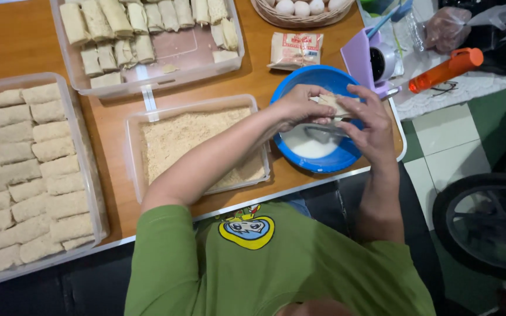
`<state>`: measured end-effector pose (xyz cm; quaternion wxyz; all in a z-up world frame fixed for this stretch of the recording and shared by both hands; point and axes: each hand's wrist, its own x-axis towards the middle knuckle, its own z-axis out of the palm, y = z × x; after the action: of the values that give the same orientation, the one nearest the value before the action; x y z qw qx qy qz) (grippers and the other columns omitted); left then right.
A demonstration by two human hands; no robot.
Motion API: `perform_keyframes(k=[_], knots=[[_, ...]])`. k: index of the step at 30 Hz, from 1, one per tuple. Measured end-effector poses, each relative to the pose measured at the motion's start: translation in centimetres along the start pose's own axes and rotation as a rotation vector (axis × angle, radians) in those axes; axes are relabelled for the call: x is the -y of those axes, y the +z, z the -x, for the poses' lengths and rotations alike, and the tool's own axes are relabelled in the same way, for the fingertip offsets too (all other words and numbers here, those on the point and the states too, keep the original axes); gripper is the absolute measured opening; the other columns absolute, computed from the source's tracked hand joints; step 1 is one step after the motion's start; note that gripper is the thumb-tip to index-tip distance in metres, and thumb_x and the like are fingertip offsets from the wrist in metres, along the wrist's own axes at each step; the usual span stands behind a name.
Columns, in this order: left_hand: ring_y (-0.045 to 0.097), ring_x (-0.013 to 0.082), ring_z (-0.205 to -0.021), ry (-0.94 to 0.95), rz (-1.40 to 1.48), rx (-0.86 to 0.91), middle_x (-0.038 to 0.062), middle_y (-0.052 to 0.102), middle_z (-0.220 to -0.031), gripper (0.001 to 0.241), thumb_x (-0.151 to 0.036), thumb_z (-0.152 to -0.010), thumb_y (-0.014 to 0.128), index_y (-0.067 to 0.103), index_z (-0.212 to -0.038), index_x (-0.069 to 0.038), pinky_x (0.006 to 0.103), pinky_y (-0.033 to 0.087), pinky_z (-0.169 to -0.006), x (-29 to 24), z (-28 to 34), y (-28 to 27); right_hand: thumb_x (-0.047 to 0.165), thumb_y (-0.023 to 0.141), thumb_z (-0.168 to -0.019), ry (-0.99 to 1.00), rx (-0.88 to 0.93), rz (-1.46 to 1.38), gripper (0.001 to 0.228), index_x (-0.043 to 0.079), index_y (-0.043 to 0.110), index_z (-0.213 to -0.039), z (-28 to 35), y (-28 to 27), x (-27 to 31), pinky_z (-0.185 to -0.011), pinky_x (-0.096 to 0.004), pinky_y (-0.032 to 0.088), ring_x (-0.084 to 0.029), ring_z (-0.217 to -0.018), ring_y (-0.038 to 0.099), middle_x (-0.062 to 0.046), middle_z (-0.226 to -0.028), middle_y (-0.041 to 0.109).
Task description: Dip rolled pastries in liquid batter and coat them thoroughly with breadcrumbs before placing them in a storage container.
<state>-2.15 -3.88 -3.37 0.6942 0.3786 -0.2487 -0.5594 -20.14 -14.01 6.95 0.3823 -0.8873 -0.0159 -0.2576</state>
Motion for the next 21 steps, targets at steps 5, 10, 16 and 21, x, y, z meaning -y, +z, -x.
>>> perform_keyframes(k=[5,10,16,21], knots=[[0.076,0.0153,-0.082,-0.204,0.14,0.028,0.012,0.076,-0.1,0.029,-0.003,-0.09,0.075,0.066,-0.116,0.005,0.0225,0.065,-0.073,-1.1,0.7,0.5,-0.015,0.071,-0.075,-0.032,0.037,0.189,0.058,0.003,0.071,-0.13,0.0,0.5,-0.1,-0.101,-0.04,0.057,-0.034,-0.128,0.066,-0.02,-0.141,0.062],[0.075,0.0128,-0.081,-0.235,0.179,0.11,0.012,0.075,-0.101,0.03,-0.011,-0.093,0.077,0.068,-0.116,0.007,0.0195,0.063,-0.072,-0.7,0.6,-0.3,-0.014,0.074,-0.078,-0.129,0.04,0.236,0.053,0.003,0.07,-0.128,-0.1,1.1,-1.0,-0.103,-0.04,0.056,-0.031,-0.122,0.069,-0.017,-0.131,0.07],[0.068,0.0077,-0.07,-0.134,-0.107,0.122,0.007,0.072,-0.085,0.04,-0.033,-0.096,0.074,0.076,-0.108,0.005,0.0169,0.057,-0.059,-1.9,1.1,0.2,-0.009,0.074,-0.085,-0.007,-0.001,0.068,0.04,0.0,0.072,-0.124,-0.4,1.4,-1.3,-0.099,-0.037,0.057,-0.027,-0.114,0.072,-0.016,-0.122,0.073],[0.073,0.0089,-0.073,0.07,-0.45,-0.069,0.006,0.075,-0.086,0.045,-0.04,-0.087,0.079,0.076,-0.095,0.004,0.0231,0.064,-0.064,-2.0,1.0,0.9,-0.005,0.076,-0.087,0.102,-0.023,-0.068,0.03,-0.003,0.073,-0.117,-1.0,1.3,-1.7,-0.091,-0.031,0.056,-0.021,-0.106,0.07,-0.013,-0.115,0.073]])
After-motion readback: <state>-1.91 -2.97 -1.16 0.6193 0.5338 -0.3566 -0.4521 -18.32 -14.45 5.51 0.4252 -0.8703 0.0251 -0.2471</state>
